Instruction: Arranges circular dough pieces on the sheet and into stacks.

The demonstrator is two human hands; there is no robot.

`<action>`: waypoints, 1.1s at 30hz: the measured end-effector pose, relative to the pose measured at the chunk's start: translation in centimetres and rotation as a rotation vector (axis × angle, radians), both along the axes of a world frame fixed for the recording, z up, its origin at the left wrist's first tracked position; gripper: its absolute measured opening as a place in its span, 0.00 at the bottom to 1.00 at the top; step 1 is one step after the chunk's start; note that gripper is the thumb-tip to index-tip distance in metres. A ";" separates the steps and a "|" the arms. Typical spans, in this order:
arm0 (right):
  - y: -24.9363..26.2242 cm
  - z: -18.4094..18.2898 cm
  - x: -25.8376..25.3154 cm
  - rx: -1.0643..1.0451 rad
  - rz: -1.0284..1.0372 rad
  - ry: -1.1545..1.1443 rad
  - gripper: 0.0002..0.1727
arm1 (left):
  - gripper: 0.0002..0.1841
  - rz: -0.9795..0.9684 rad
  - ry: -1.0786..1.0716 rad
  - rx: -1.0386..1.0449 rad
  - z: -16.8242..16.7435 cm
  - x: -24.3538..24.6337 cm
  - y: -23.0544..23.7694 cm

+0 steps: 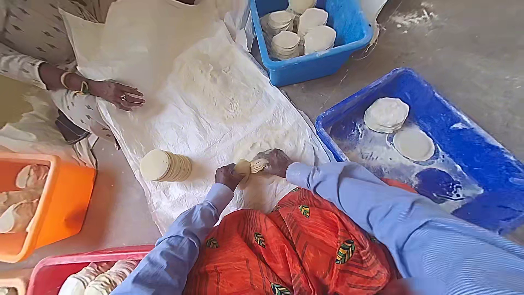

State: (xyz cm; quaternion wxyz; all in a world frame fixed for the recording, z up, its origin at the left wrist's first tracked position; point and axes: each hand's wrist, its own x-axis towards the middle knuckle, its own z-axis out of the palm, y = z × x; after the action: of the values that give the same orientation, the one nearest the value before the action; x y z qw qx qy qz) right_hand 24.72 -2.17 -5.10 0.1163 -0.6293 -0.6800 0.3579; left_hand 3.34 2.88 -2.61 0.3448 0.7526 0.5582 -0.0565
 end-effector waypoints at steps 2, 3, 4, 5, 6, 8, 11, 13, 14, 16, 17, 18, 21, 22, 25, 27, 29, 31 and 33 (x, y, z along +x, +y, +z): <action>0.3 0.3 0.2 0.008 -0.031 0.026 0.22 | 0.18 0.004 -0.027 0.014 0.0 0.3 0.5; 0.0 1.0 0.2 0.013 -0.057 0.075 0.21 | 0.19 0.016 -0.089 0.043 0.3 -0.3 0.0; -0.5 1.9 0.4 0.032 -0.098 0.155 0.20 | 0.19 0.029 -0.167 0.080 0.7 -1.2 -0.6; -0.3 2.9 0.7 0.047 -0.146 0.253 0.19 | 0.20 0.047 -0.257 0.121 1.2 -2.0 -0.7; 0.0 3.8 0.8 0.044 -0.202 0.375 0.18 | 0.21 0.073 -0.321 0.144 2.0 -2.7 -0.6; 0.8 4.1 0.6 -0.031 -0.325 0.657 0.16 | 0.23 0.153 -0.387 0.148 3.9 -4.1 -0.3; 0.7 1.7 0.3 -0.324 -0.560 0.788 0.21 | 0.21 0.284 -0.538 0.150 5.8 -6.0 -0.8; 0.3 -1.1 0.3 -0.462 -0.713 0.701 0.27 | 0.19 0.385 -0.692 0.093 6.9 -6.4 -1.8; 0.2 -2.3 0.5 -0.497 -0.760 0.664 0.29 | 0.19 0.453 -0.744 0.034 7.9 -6.3 -2.4; -0.1 -3.3 0.7 -0.506 -0.796 0.640 0.29 | 0.20 0.610 -0.811 -0.091 9.9 -5.7 -3.7; -0.1 -3.0 0.8 -0.500 -0.781 0.593 0.29 | 0.19 0.667 -0.841 -0.140 10.6 -5.4 -4.2; -0.1 -2.2 0.8 -0.493 -0.727 0.486 0.29 | 0.19 0.701 -0.876 -0.181 11.2 -5.1 -4.6; 0.5 1.6 0.8 -0.386 -0.396 -0.041 0.30 | 0.18 0.718 -0.994 -0.267 12.5 -4.7 -5.9; 0.8 2.9 0.9 -0.294 -0.334 -0.099 0.29 | 0.18 0.686 -1.028 -0.284 12.7 -4.6 -6.3; 0.9 7.1 0.6 -0.155 -0.328 0.426 0.18 | 0.16 0.548 -1.106 -0.324 12.8 -3.9 -7.6; 0.1 9.8 -0.3 -0.304 -0.254 0.901 0.23 | 0.14 0.448 -1.161 -0.356 12.5 -3.4 -8.2; -0.9 11.7 -1.2 -0.411 -0.165 1.149 0.27 | 0.13 0.382 -1.209 -0.380 12.2 -2.9 -8.7; -1.9 12.9 -1.7 -0.437 -0.131 1.200 0.23 | 0.13 0.346 -1.209 -0.386 11.9 -2.6 -9.2; -2.3 13.8 -1.7 -0.453 -0.136 1.190 0.17 | 0.12 0.305 -1.185 -0.372 11.9 -2.5 -9.3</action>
State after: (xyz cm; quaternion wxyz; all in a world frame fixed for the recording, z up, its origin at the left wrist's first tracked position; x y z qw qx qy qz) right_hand 23.01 -4.46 8.67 0.3603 -0.3738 -0.3652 0.7727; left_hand 0.81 -6.46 9.31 0.7241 0.4959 0.3544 0.3227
